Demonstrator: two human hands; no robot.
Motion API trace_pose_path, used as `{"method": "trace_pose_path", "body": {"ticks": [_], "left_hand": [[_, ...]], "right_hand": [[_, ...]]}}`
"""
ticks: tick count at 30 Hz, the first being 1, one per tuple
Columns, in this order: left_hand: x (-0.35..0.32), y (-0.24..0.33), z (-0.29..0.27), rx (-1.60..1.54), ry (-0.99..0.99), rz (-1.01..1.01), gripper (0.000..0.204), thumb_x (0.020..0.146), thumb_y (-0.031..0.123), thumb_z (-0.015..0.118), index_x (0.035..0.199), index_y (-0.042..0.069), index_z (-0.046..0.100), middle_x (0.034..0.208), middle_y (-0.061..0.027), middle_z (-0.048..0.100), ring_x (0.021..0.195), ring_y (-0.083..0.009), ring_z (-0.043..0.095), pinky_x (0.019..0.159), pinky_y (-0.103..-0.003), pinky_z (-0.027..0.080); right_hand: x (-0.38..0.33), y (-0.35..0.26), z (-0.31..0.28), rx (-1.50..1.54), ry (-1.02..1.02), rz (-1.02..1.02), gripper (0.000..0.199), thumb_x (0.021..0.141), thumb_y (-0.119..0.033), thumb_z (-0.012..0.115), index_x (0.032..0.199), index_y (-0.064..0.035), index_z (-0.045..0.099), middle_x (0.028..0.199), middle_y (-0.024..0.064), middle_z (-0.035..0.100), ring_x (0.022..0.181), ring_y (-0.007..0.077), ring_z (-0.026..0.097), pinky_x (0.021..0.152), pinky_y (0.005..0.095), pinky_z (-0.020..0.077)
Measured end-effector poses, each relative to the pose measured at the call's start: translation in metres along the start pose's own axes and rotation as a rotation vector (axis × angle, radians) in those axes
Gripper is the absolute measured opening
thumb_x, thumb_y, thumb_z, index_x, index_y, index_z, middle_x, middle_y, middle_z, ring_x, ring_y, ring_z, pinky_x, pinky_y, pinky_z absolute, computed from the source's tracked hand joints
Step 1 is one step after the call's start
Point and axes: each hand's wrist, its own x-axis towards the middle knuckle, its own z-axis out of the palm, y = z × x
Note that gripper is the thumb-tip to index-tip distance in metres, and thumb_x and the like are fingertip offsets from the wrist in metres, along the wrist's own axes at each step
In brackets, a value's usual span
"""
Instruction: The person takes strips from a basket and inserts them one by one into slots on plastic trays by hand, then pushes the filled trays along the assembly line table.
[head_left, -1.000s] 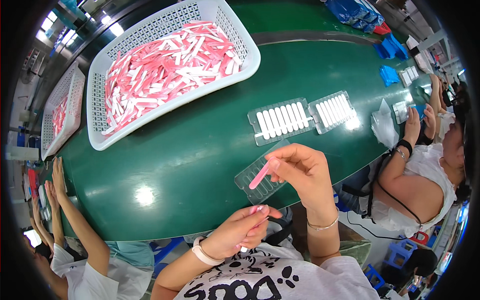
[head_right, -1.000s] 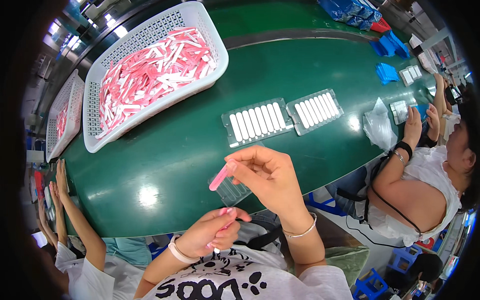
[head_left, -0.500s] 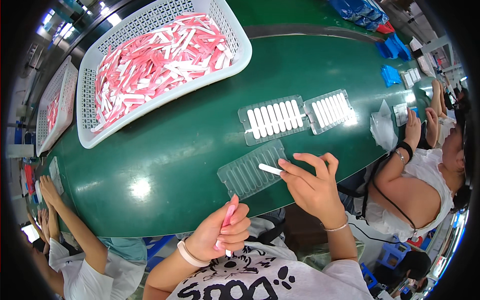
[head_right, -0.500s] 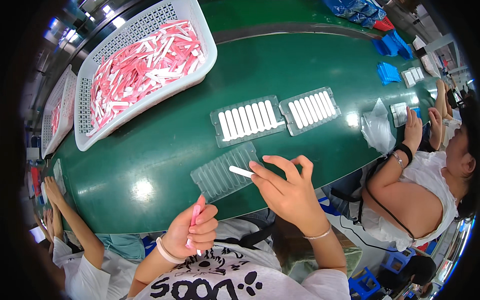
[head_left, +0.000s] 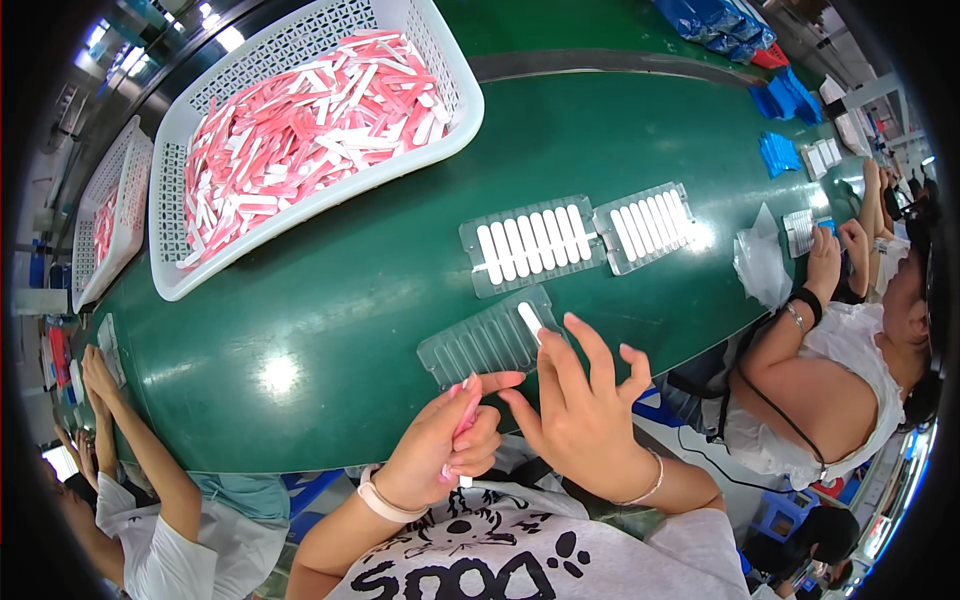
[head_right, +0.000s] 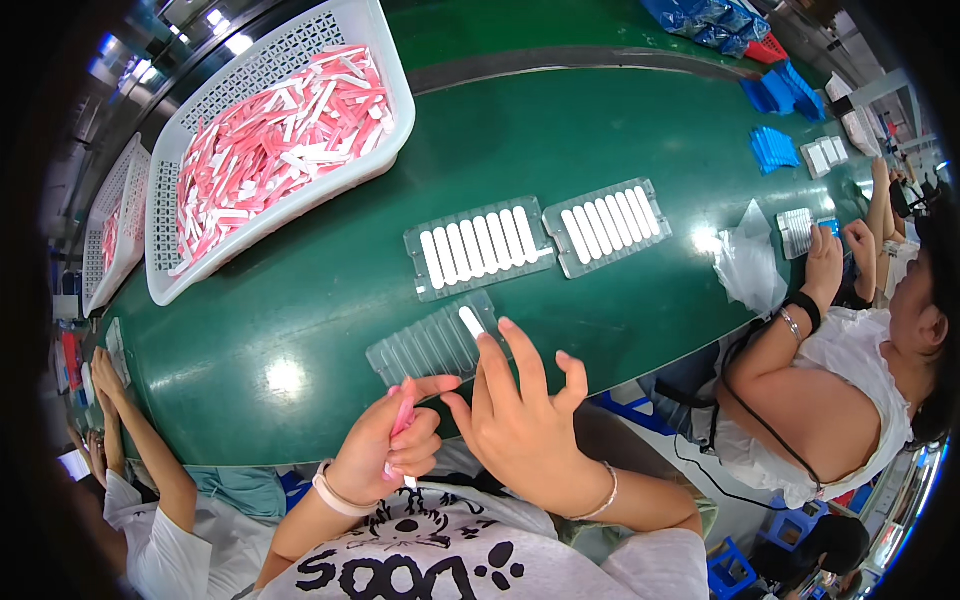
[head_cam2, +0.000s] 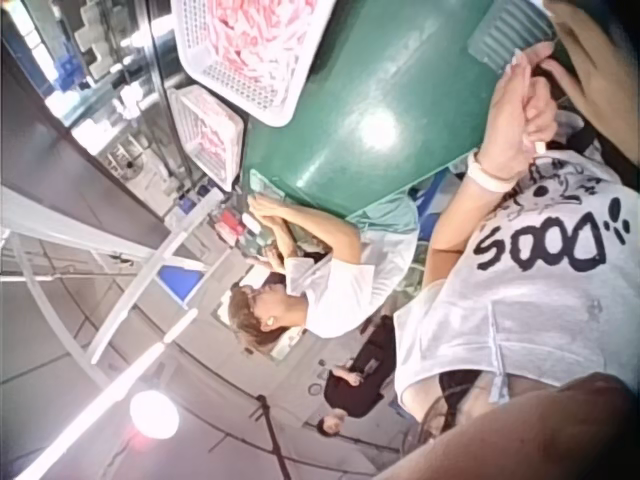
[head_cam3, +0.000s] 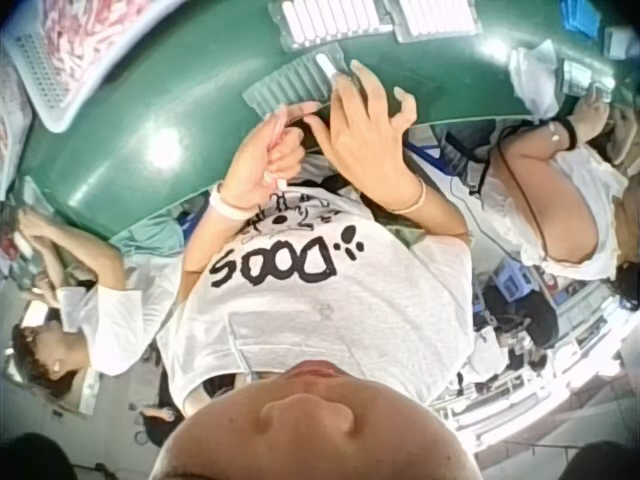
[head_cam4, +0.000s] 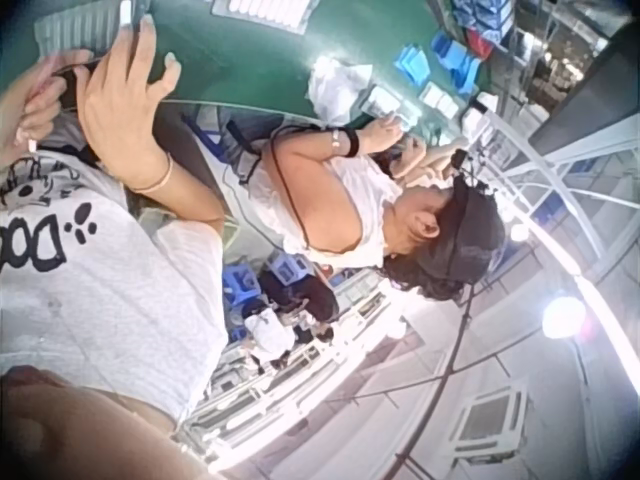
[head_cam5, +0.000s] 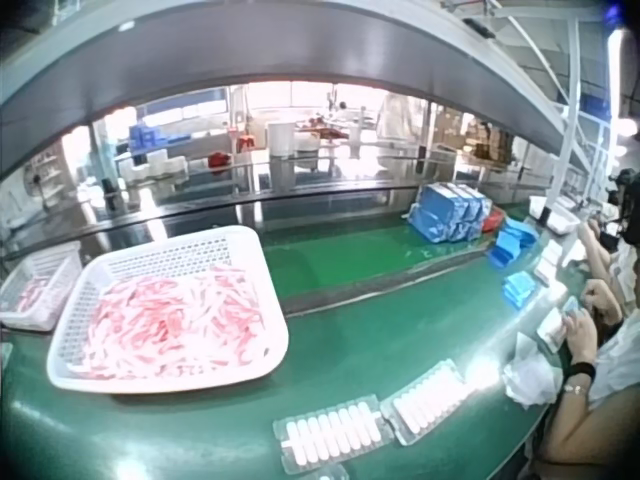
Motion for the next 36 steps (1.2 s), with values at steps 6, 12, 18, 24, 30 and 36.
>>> {"method": "trace_pose_path", "body": {"ticks": [6,12,18,24,30,36], "left_hand": [[0.003,0.001,-0.03,-0.469,-0.359,-0.12,0.051,0.104,0.046,0.026,0.126,0.007,0.051,0.054,0.0052,0.029,0.042,-0.0052,0.023,0.035,-0.02,0.024],[0.004,-0.003,-0.024,-0.484,-0.414,-0.161,0.053,0.103,0.048,0.026,0.124,0.004,0.047,0.053,0.005,0.029,0.041,-0.0056,0.024,0.036,-0.022,0.024],[0.011,-0.002,-0.014,-0.345,-0.372,-0.175,0.046,0.103,0.047,0.028,0.115,0.008,0.05,0.054,0.0052,0.03,0.041,-0.0044,0.024,0.035,-0.021,0.022],[0.012,-0.006,0.007,-0.104,-0.067,-0.156,0.034,0.102,0.045,0.035,0.1,0.014,0.049,0.053,0.0062,0.032,0.042,-0.0043,0.027,0.037,-0.02,0.021],[0.005,-0.001,0.014,0.0,0.055,-0.077,0.027,0.102,0.039,0.038,0.093,0.014,0.046,0.056,0.0045,0.035,0.042,-0.0051,0.027,0.039,-0.021,0.021],[0.002,-0.003,0.01,0.078,0.066,0.009,0.036,0.103,0.045,0.033,0.097,0.012,0.046,0.058,0.0032,0.037,0.042,-0.0052,0.028,0.04,-0.021,0.021]], "right_hand": [[0.029,0.032,-0.004,0.23,0.046,-0.018,0.03,0.076,-0.027,0.073,0.092,-0.0031,0.067,0.122,0.0106,0.053,0.12,0.03,0.045,0.09,0.0496,0.0332],[0.031,0.056,0.006,0.345,-0.073,-0.223,0.037,0.077,-0.03,0.073,0.106,-0.0072,0.066,0.136,0.0113,0.048,0.122,0.0312,0.044,0.092,0.0469,0.0364],[0.03,0.049,-0.007,0.323,-0.059,-0.195,0.04,0.075,-0.029,0.076,0.108,-0.0088,0.066,0.131,0.0098,0.053,0.115,0.0266,0.048,0.084,0.0385,0.0413],[0.014,0.021,0.006,1.13,-0.041,0.042,0.032,0.072,-0.004,0.077,0.103,-0.0071,0.068,0.096,0.0047,0.064,0.077,0.0172,0.059,0.072,0.03,0.0453],[0.008,0.012,0.007,1.313,-0.115,0.209,0.025,0.074,-0.003,0.077,0.097,-0.0052,0.069,0.094,0.007,0.064,0.078,0.0157,0.058,0.07,0.0291,0.0464],[0.008,0.002,0.005,1.286,-0.097,0.209,0.022,0.078,-0.003,0.073,0.1,-0.0043,0.066,0.097,0.0085,0.064,0.082,0.0178,0.06,0.073,0.0297,0.0489]]}}
